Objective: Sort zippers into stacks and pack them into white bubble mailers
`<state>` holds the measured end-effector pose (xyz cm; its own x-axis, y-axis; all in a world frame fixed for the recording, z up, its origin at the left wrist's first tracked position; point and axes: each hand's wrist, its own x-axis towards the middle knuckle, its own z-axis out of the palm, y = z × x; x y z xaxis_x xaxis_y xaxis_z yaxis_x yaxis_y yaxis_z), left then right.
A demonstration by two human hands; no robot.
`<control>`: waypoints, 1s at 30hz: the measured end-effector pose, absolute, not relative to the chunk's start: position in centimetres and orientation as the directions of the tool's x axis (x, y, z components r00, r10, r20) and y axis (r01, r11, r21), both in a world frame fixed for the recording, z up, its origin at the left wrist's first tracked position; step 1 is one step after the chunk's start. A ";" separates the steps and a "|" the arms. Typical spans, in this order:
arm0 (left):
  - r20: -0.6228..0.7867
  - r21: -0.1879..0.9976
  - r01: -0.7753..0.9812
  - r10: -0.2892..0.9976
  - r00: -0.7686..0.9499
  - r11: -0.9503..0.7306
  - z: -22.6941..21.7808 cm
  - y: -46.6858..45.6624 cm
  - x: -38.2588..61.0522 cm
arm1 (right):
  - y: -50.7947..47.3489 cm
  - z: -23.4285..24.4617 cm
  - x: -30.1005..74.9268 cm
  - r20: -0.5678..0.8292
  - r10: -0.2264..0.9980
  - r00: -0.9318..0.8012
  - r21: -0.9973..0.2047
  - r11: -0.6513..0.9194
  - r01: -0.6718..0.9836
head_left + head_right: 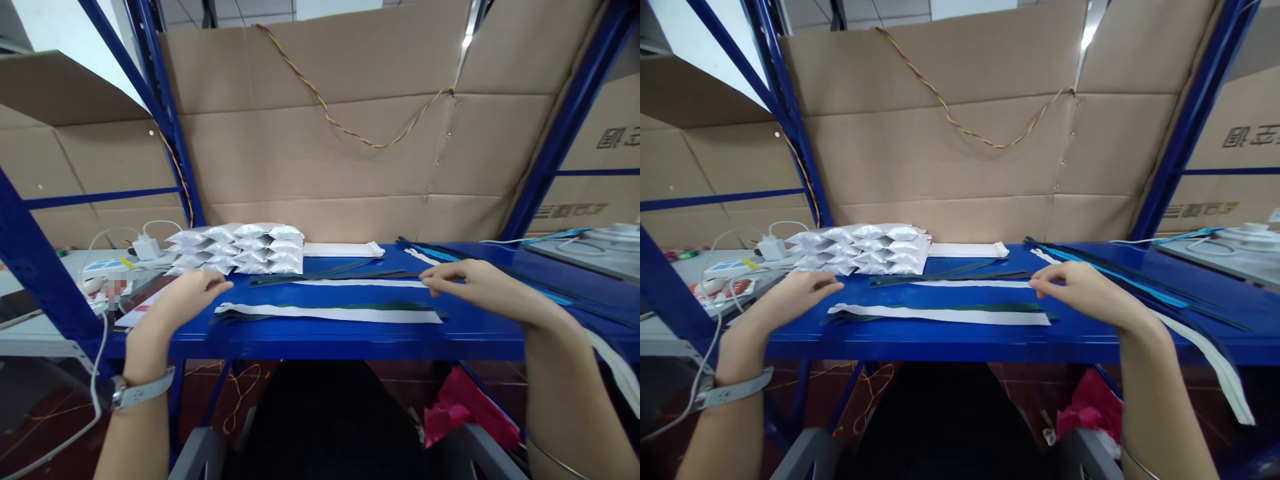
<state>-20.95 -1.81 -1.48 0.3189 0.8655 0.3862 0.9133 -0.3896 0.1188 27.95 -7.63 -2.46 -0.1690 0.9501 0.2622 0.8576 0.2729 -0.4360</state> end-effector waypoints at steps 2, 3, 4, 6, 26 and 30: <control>0.412 0.030 0.901 0.826 0.384 -0.434 -2.3 -1.0 -19.2 | -7.6 -2.5 27.7 0.307 0.941 -0.145 -0.410 0.268 0.872; 0.431 0.007 0.890 0.804 0.409 -0.456 -2.9 -0.4 -18.4 | -7.6 -2.6 27.5 0.319 0.936 -0.149 -0.399 0.275 0.875; 0.441 0.008 0.881 0.792 0.421 -0.473 -3.5 0.1 -17.6 | -7.6 -2.6 27.4 0.325 0.932 -0.159 -0.389 0.285 0.876; 0.398 0.042 0.875 0.812 0.427 -0.482 -5.0 1.2 -16.7 | -7.6 -2.7 27.1 0.329 0.926 -0.187 -0.370 0.308 0.876; 0.567 0.139 0.875 0.761 0.314 -0.464 -5.8 1.2 -14.4 | -8.1 -2.3 22.9 0.292 0.908 -0.302 -0.343 0.394 0.853; 0.628 0.250 0.816 0.729 0.273 -0.521 -4.7 -0.8 -11.7 | -8.0 -2.9 20.2 0.330 0.861 -0.388 -0.398 0.499 0.769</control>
